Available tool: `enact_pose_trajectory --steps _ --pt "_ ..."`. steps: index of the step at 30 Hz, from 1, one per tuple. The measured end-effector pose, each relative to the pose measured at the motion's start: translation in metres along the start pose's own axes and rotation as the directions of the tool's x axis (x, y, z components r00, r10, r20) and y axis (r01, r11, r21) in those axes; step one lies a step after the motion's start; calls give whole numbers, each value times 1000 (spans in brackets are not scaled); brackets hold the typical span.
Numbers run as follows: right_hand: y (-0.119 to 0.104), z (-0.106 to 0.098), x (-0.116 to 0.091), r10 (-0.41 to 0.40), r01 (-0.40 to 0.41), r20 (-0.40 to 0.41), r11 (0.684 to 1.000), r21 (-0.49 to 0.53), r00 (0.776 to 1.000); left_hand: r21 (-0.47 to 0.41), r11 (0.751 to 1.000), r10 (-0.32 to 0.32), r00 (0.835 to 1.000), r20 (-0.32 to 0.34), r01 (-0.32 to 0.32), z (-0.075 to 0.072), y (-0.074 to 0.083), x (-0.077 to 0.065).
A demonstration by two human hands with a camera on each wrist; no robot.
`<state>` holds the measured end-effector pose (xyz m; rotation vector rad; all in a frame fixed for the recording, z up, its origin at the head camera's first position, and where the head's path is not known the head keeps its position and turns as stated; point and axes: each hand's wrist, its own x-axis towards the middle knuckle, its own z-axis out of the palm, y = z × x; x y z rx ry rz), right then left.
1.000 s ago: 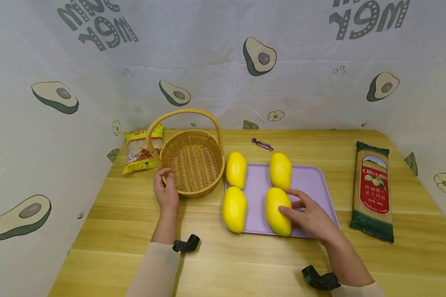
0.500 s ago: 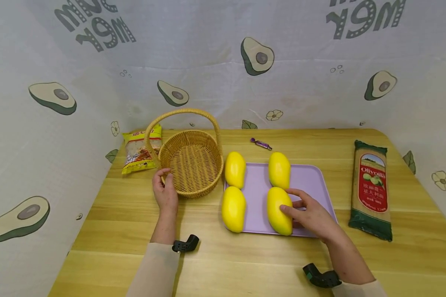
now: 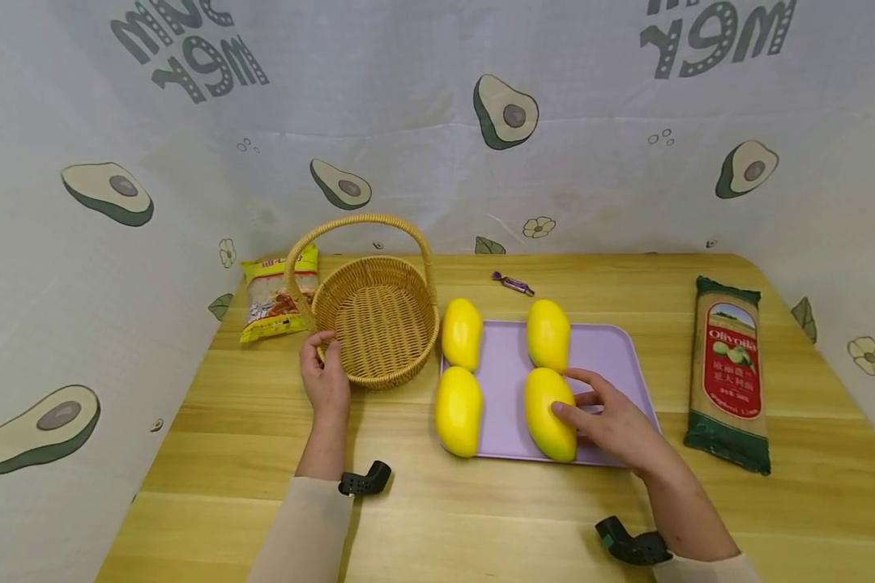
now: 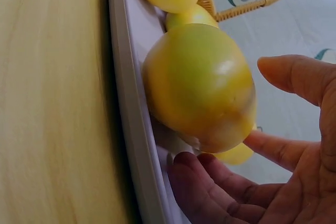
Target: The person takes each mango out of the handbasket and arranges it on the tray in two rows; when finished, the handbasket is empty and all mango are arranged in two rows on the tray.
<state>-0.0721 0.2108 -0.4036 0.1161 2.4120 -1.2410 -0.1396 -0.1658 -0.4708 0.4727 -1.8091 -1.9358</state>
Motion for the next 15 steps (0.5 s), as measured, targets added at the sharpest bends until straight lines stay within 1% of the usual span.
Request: enact_pose_trajectory --steps 4,6,8,10,12,14,15 --pt "0 -1 -1 -8 6 -31 999 -48 999 10 1000 -18 1000 -3 18 -1 1 1" --pt "0 -2 -1 -25 20 -65 996 -88 998 17 999 -29 999 -14 29 -2 4 0" --pt "-1 -5 -2 -52 37 -108 990 -136 993 36 999 -19 999 -30 21 -3 8 -1" --pt "-3 -11 -2 -85 58 -150 983 -173 985 88 996 23 998 -52 -18 -4 14 -3" --pt "-6 -19 -3 -115 74 -189 975 -207 975 168 982 95 993 -74 -82 -5 21 -5" --pt "-10 -28 -3 -138 81 -221 965 -248 965 259 954 178 981 -82 -151 -6 29 -7" --pt "-13 -32 -3 -151 83 -239 958 -273 959 311 931 228 971 -77 -194 -7 32 -9"
